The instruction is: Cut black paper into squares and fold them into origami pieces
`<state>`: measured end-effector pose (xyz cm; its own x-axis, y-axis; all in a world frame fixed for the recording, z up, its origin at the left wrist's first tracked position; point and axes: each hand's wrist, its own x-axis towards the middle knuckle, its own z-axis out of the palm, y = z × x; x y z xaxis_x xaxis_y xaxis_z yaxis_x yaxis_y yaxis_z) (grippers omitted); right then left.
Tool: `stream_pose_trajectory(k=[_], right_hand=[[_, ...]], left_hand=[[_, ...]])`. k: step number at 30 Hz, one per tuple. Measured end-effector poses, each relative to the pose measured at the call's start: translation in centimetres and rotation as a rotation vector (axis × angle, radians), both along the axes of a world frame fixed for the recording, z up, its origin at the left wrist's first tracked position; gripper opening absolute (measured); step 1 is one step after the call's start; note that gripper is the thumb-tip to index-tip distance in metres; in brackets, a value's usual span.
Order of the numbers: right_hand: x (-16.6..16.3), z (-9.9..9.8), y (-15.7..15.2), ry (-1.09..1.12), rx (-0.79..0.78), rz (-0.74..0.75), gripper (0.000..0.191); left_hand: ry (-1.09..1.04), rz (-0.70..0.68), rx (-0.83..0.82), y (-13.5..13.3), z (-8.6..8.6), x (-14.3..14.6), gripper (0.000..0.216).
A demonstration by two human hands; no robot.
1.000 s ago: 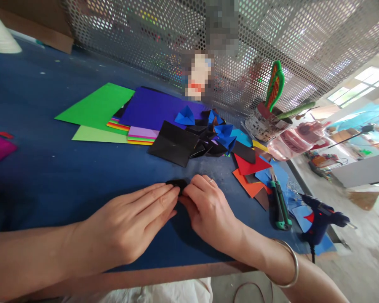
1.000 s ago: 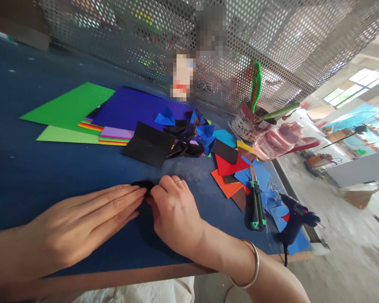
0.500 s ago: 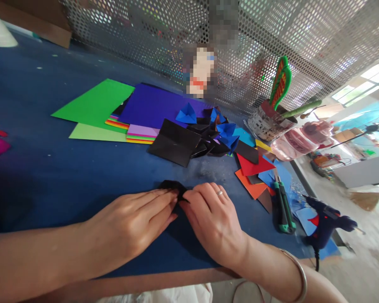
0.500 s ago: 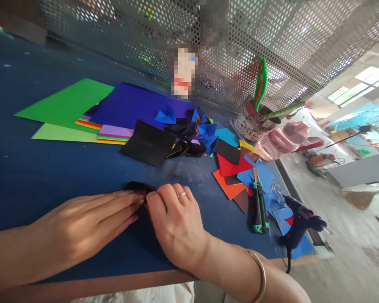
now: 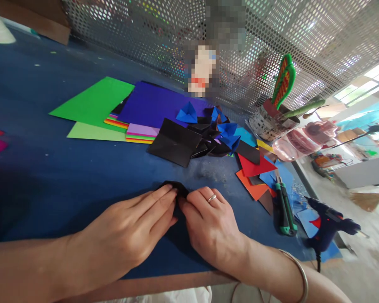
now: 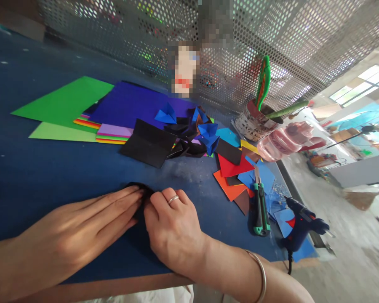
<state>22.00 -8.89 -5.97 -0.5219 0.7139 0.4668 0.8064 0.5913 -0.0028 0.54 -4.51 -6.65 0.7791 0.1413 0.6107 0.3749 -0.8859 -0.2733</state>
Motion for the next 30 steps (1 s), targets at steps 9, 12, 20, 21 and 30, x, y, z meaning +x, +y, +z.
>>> stream_pose_trajectory(k=[9, 12, 20, 21, 30], right_hand=[[-0.1, -0.2, -0.1, -0.003, 0.021, 0.006, 0.039], [-0.2, -0.2, -0.1, -0.003, 0.032, 0.015, 0.039], [-0.2, -0.4, 0.0, -0.005, 0.052, 0.012, 0.040], [-0.2, -0.4, 0.0, -0.007, 0.062, 0.011, 0.041], [-0.3, -0.3, -0.1, -0.004, 0.144, 0.087, 0.052]], left_hand=[[-0.050, 0.031, -0.112, -0.5, -1.6, 0.2, 0.049], [-0.002, 0.053, -0.157, -0.3, -1.9, 0.4, 0.048], [0.040, 0.070, -0.138, -0.1, -0.1, 0.6, 0.036], [0.038, 0.078, -0.146, -0.1, 0.1, 0.5, 0.036], [0.042, 0.086, -0.098, 0.1, -0.4, 0.7, 0.046]])
